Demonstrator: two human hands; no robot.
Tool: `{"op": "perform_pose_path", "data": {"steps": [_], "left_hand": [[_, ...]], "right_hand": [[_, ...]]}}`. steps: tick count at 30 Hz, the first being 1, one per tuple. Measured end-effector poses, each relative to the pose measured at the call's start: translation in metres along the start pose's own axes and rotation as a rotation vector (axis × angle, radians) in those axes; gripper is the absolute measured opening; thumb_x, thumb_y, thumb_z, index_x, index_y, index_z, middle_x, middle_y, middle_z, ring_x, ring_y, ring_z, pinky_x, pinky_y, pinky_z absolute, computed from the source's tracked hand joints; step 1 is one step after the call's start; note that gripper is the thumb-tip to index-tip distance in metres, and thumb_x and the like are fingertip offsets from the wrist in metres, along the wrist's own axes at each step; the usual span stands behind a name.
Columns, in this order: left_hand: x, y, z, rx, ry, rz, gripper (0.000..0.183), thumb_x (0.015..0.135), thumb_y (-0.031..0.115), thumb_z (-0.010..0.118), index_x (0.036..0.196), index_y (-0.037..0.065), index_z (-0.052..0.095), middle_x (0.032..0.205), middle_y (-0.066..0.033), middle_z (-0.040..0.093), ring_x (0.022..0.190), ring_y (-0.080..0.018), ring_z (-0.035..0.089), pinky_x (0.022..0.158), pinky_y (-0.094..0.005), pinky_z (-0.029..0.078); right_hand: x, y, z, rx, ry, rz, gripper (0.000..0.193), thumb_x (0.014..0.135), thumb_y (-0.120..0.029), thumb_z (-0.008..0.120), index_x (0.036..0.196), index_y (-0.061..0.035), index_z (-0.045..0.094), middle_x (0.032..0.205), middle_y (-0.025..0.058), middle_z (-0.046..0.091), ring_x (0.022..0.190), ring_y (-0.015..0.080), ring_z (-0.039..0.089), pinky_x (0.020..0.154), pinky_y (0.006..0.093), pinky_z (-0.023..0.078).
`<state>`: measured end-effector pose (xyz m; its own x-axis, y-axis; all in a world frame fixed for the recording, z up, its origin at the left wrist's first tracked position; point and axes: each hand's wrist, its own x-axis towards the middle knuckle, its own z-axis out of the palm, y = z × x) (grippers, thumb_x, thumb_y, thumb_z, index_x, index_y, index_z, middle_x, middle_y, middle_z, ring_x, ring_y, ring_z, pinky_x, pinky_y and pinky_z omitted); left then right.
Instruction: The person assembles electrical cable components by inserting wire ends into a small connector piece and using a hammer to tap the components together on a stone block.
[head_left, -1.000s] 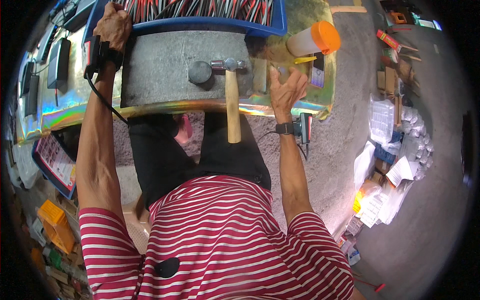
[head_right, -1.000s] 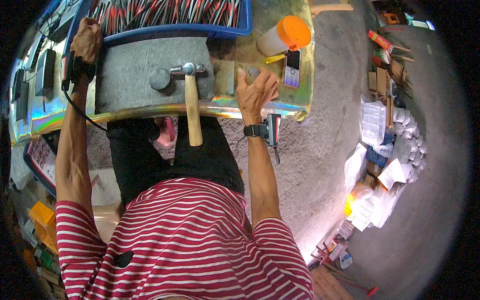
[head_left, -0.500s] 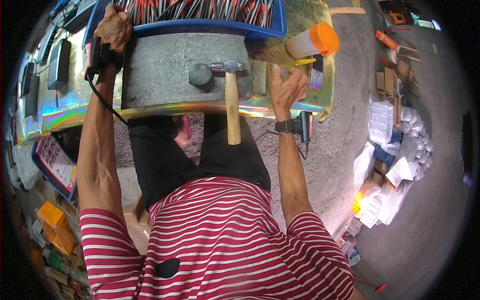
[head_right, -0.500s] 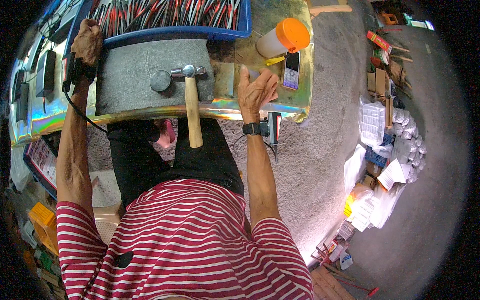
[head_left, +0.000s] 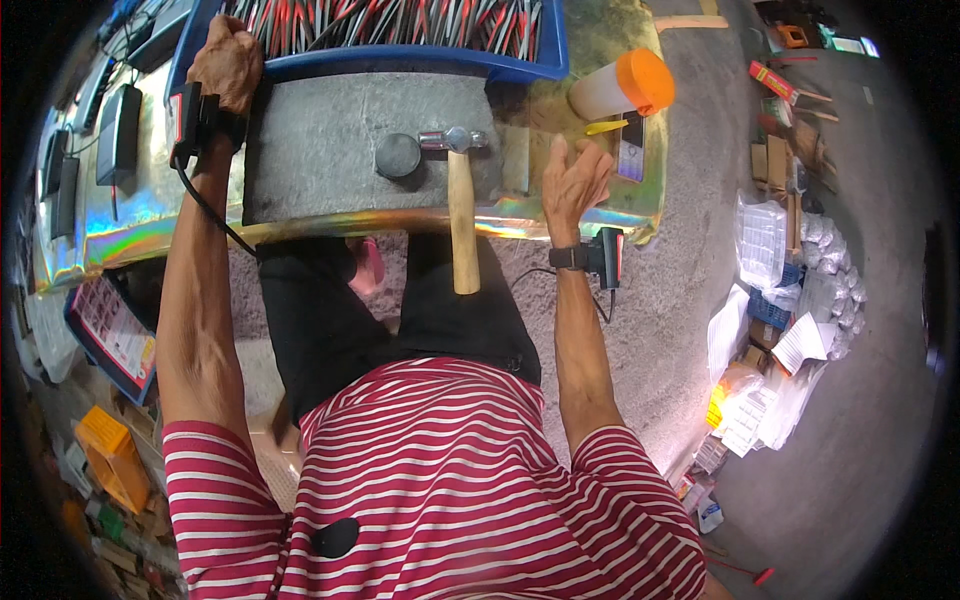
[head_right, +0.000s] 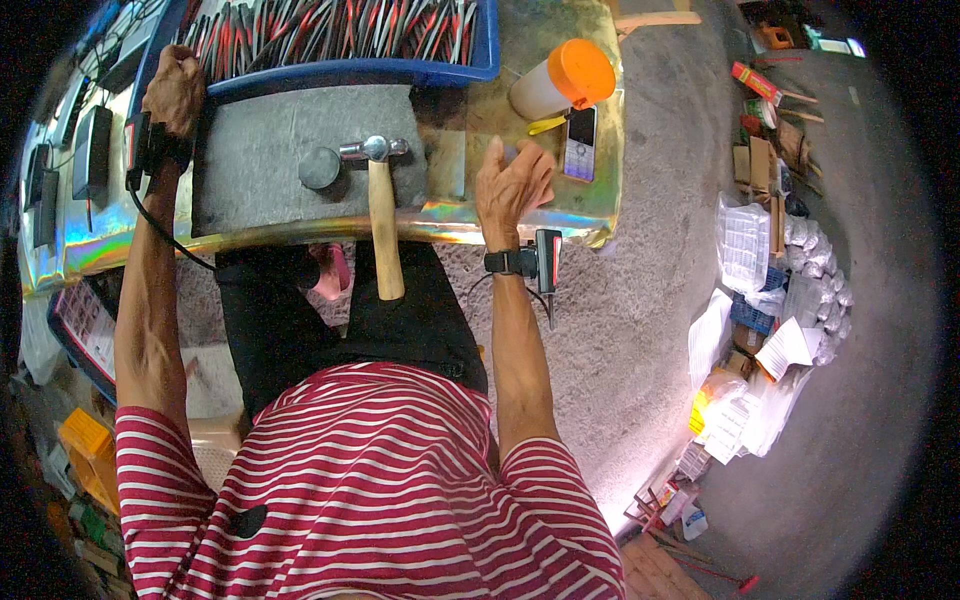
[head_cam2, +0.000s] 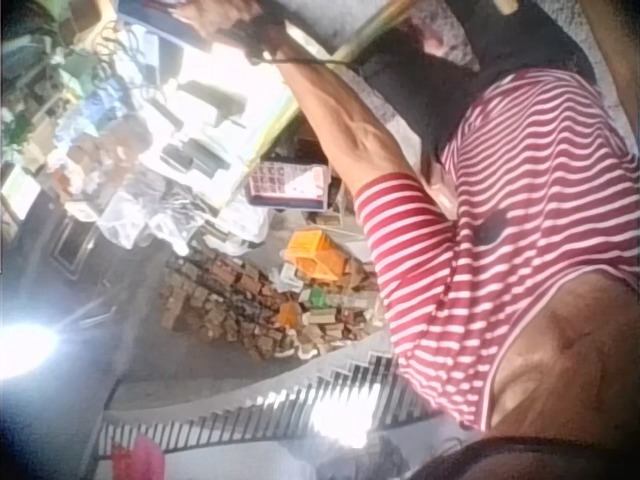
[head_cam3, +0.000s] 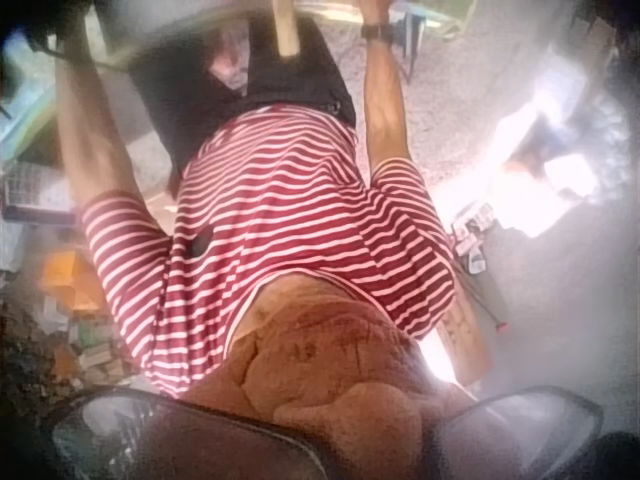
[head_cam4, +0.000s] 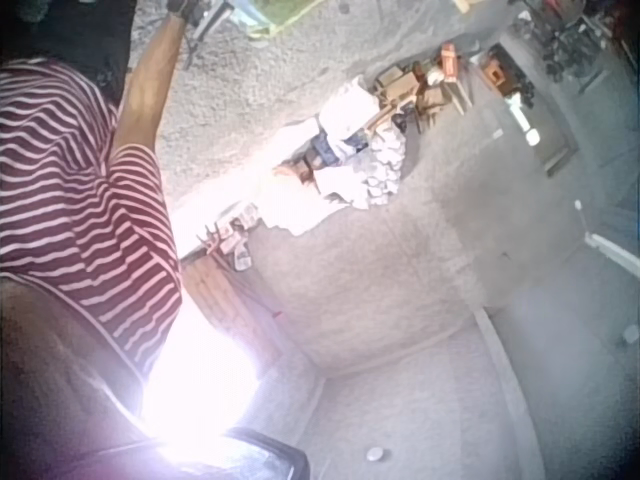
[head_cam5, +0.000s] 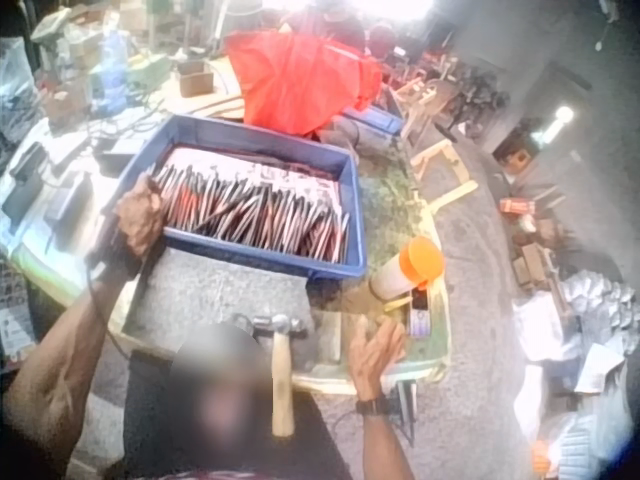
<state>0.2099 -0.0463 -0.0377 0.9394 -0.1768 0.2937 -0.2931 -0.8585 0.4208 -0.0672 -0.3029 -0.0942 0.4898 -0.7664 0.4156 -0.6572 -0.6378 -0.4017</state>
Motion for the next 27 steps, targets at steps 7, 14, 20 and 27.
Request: {"op": "perform_pose_path", "data": {"steps": [7,14,20,27], "left_hand": [[0.002,0.005,-0.004,0.003,-0.080,-0.090,0.031,0.084,0.029,0.034,0.106,0.012,0.048,0.096,-0.0184,0.057,0.090,-0.0356,0.054,0.079,-0.0420,0.042],[0.000,0.008,-0.007,-0.009,-0.075,-0.097,0.031,0.083,0.030,0.034,0.105,0.012,0.048,0.097,-0.0178,0.057,0.092,-0.0358,0.053,0.080,-0.0420,0.041],[0.001,0.003,-0.003,0.001,-0.058,-0.081,0.030,0.084,0.030,0.034,0.104,0.012,0.048,0.096,-0.0182,0.057,0.091,-0.0369,0.054,0.079,-0.0429,0.041],[0.001,0.004,0.000,0.014,-0.034,-0.065,0.029,0.084,0.029,0.035,0.103,0.012,0.048,0.094,-0.0185,0.058,0.089,-0.0374,0.055,0.077,-0.0431,0.042]], "right_hand": [[0.002,-0.001,0.003,0.065,-0.018,-0.132,0.025,0.075,-0.022,0.054,0.094,-0.0064,0.051,0.093,0.0130,0.045,0.091,0.0296,0.043,0.074,0.0435,0.030],[0.010,-0.016,0.004,0.047,-0.126,-0.274,0.024,0.075,-0.019,0.054,0.097,-0.0093,0.053,0.091,0.0115,0.045,0.087,0.0298,0.043,0.075,0.0432,0.030],[0.010,-0.012,-0.001,0.090,-0.173,-0.337,0.023,0.076,-0.017,0.054,0.097,-0.0099,0.054,0.091,0.0115,0.045,0.087,0.0286,0.043,0.075,0.0417,0.031],[0.008,0.006,-0.002,0.276,-0.145,-0.298,0.026,0.075,-0.014,0.053,0.099,-0.0041,0.053,0.096,0.0132,0.047,0.093,0.0299,0.044,0.079,0.0416,0.033]]}}
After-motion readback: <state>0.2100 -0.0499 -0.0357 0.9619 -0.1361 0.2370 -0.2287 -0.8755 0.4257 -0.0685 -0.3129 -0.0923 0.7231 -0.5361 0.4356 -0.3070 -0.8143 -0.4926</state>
